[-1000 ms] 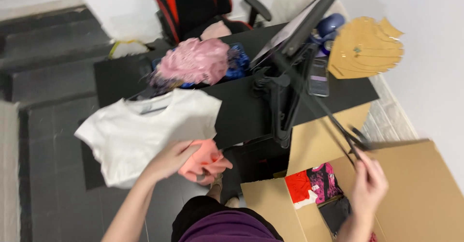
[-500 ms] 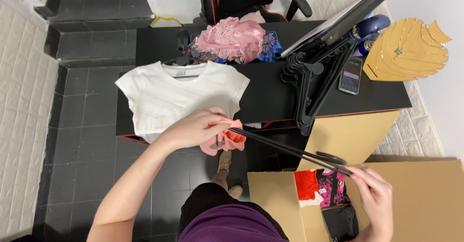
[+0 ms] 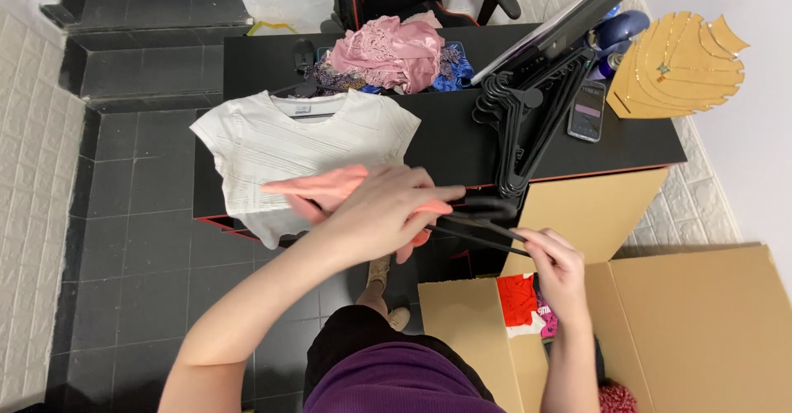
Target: The person takes various items of clothing out of a cardboard box and places them onto plastic hangers.
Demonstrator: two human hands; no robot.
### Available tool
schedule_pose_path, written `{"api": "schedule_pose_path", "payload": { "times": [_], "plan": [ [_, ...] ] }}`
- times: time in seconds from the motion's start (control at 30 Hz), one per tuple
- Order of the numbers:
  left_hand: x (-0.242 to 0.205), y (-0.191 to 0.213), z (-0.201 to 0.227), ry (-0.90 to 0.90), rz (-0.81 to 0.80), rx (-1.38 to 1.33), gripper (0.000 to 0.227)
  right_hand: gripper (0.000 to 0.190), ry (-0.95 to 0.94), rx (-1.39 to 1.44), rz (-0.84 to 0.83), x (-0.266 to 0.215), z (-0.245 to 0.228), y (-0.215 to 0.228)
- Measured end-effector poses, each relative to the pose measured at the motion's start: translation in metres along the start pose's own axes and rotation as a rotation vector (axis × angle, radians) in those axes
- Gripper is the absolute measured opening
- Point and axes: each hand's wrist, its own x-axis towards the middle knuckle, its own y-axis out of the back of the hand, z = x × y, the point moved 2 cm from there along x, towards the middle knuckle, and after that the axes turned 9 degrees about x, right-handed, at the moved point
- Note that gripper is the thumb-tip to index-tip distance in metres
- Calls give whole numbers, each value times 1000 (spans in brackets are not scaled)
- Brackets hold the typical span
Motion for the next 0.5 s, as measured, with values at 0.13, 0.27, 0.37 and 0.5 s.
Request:
{"api": "schedule_pose_path", "payload": {
  "times": [0.13,0.27,0.37,0.5],
  "plan": [
    [1,-31,-36,7,243,403,51,21,32,-25,91,-4,9,14],
    [-3,-26,-39,50,409,598,41,21,23,19,183,-8,17,10],
    [7,-42,-32,-8,425,539,52,22,46,52,166,-2,7,-20],
    [8,-49,-32,-68,410,533,37,18,69,56,191,11,-14,-37]
  ]
}}
